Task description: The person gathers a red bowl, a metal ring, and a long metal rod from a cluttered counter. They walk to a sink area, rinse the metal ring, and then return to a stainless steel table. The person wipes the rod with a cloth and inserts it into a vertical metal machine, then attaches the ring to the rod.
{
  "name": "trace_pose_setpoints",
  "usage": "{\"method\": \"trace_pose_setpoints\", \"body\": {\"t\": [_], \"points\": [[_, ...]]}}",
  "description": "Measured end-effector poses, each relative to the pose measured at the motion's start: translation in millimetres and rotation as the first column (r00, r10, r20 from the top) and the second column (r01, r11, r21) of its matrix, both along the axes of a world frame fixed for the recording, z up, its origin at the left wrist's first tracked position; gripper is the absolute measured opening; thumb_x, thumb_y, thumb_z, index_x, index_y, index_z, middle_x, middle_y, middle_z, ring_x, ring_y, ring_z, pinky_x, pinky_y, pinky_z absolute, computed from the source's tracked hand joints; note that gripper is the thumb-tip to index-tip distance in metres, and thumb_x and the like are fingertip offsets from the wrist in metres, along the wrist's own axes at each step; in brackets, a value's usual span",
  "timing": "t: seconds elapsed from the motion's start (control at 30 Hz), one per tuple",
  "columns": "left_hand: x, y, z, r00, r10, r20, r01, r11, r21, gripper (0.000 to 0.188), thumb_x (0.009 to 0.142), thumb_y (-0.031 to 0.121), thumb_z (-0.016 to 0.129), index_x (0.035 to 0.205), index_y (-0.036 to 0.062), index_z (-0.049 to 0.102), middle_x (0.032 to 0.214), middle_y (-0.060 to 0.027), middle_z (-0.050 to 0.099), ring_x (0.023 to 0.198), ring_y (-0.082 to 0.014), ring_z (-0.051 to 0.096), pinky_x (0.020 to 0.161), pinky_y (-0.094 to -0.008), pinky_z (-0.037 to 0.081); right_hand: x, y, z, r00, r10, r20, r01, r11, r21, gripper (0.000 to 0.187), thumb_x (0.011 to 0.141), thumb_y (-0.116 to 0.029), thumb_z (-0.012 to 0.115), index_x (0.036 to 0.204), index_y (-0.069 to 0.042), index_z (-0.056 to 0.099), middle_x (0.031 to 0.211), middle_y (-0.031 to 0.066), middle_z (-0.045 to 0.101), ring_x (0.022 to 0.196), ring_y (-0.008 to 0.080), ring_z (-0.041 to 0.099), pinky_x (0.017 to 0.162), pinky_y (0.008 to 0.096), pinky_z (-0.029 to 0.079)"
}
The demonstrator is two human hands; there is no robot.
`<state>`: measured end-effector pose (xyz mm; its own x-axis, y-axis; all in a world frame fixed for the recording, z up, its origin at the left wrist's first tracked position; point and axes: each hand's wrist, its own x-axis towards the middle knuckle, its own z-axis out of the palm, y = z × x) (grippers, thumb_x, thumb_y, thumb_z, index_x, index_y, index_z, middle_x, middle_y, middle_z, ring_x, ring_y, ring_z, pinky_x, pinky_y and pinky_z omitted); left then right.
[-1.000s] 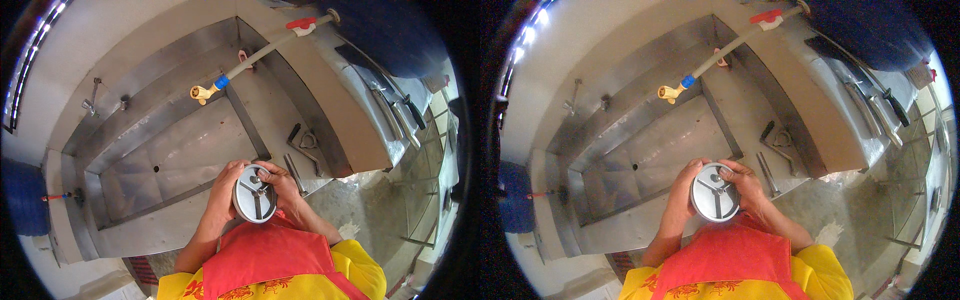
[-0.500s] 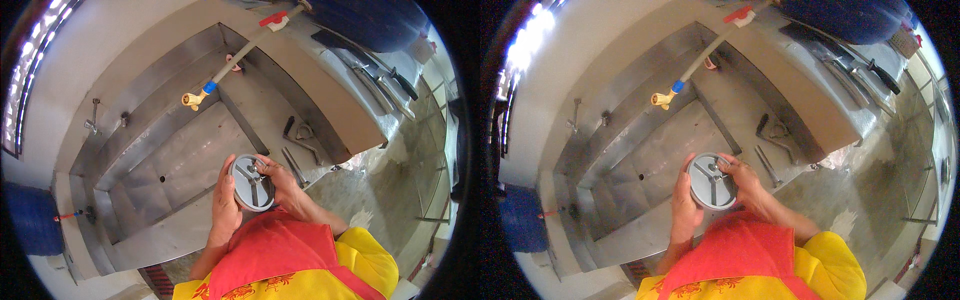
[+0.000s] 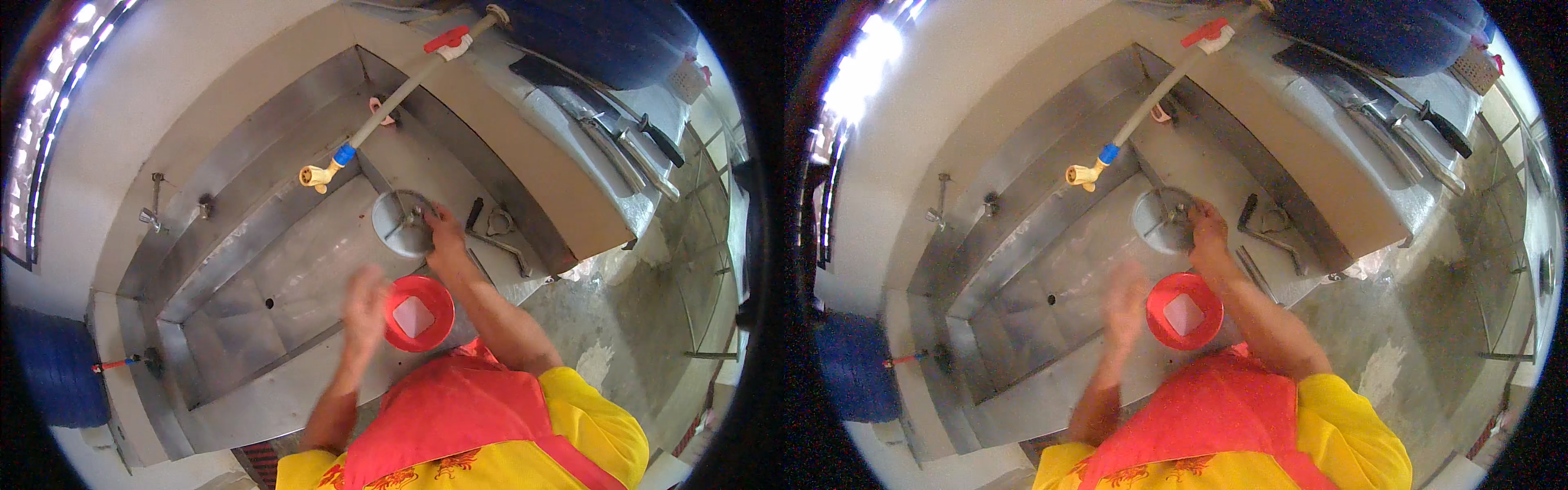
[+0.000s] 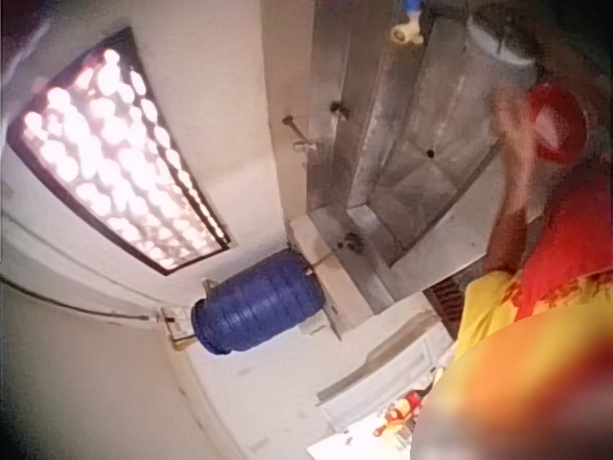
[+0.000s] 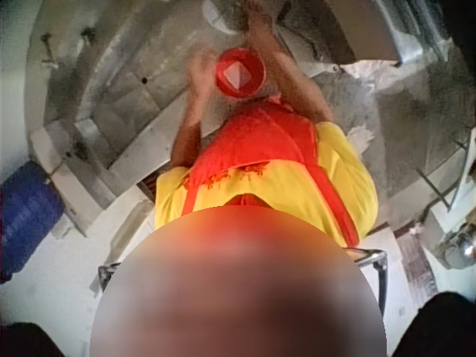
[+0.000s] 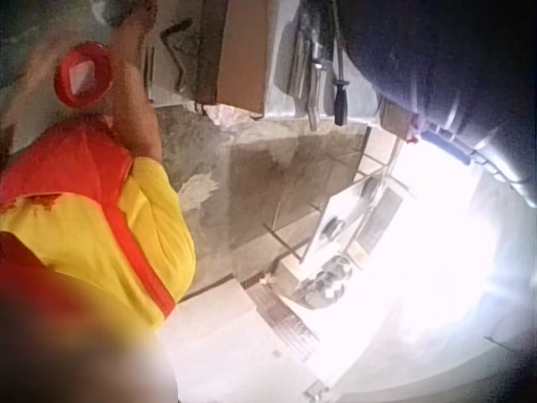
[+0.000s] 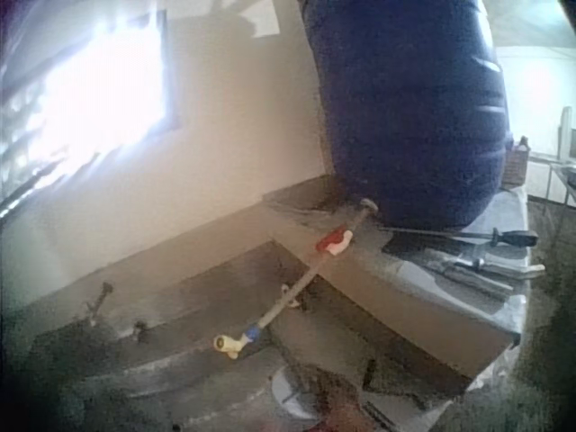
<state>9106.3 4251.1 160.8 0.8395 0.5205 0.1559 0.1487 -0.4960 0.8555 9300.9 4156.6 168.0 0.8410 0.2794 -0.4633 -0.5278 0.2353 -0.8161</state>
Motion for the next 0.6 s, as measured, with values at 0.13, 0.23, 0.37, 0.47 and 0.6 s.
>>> {"method": "trace_pose_setpoints", "body": {"t": [0.13, 0.23, 0.37, 0.47, 0.6], "points": [[84.5, 93.3, 120.0, 0.992, 0.034, 0.125, -0.112, 0.715, 0.691, 0.045, 0.097, 0.008, 0.057, 0.142, 0.0075, 0.050, 0.141, -0.0241, 0.049, 0.133, -0.0410, 0.045, 0.111, -0.0478, 0.038, 41.5, 41.1, -51.3, 0.997, -0.067, 0.048, 0.066, 0.997, 0.029, 0.037, 0.089, -0.008, 0.065, 0.126, -0.005, 0.063, 0.112, 0.0081, 0.067, 0.098, 0.0199, 0.064, 0.083, 0.0361, 0.053], [118.9, 143.7, 128.0, 0.983, -0.042, -0.176, 0.158, 0.671, 0.724, 0.039, 0.099, 0.013, 0.056, 0.138, 0.0090, 0.052, 0.138, -0.0250, 0.050, 0.120, -0.0440, 0.054, 0.100, -0.0499, 0.047, 49.2, 97.3, -103.7, 0.943, -0.011, 0.334, 0.047, 0.994, -0.099, 0.034, 0.087, -0.007, 0.067, 0.122, -0.004, 0.066, 0.107, 0.0084, 0.069, 0.093, 0.0187, 0.064, 0.080, 0.0358, 0.053], [127.4, 162.5, 114.3, 0.918, 0.067, -0.390, 0.238, 0.693, 0.681, 0.035, 0.099, 0.021, 0.057, 0.131, 0.0074, 0.054, 0.127, -0.0237, 0.058, 0.100, -0.0440, 0.066, 0.084, -0.0527, 0.053, 34.2, 135.7, -85.4, 0.989, 0.097, 0.115, -0.107, 0.990, 0.087, 0.041, 0.087, -0.005, 0.067, 0.127, -0.009, 0.065, 0.116, 0.0057, 0.065, 0.099, 0.0167, 0.061, 0.089, 0.0311, 0.048], [149.2, 165.0, 102.8, 0.940, 0.080, -0.330, 0.165, 0.743, 0.649, 0.037, 0.099, 0.028, 0.057, 0.129, 0.0060, 0.055, 0.115, -0.0240, 0.065, 0.095, -0.0435, 0.067, 0.079, -0.0537, 0.053, 60.1, 164.6, -126.6, 0.996, -0.030, 0.080, 0.013, 0.980, 0.199, 0.038, 0.090, -0.005, 0.068, 0.127, -0.010, 0.066, 0.117, 0.0049, 0.066, 0.098, 0.0167, 0.062, 0.088, 0.0328, 0.051], [164.4, 174.8, 99.4, 0.874, 0.188, -0.448, 0.081, 0.853, 0.515, 0.041, 0.102, 0.034, 0.054, 0.126, 0.0011, 0.056, 0.108, -0.0232, 0.067, 0.096, -0.0355, 0.069, 0.078, -0.0469, 0.053, 69.1, 183.9, -123.8, 0.991, -0.066, -0.115, 0.088, 0.976, 0.199, 0.036, 0.092, -0.007, 0.068, 0.128, -0.010, 0.064, 0.117, 0.0047, 0.066, 0.098, 0.0174, 0.063, 0.086, 0.0366, 0.054]]}}
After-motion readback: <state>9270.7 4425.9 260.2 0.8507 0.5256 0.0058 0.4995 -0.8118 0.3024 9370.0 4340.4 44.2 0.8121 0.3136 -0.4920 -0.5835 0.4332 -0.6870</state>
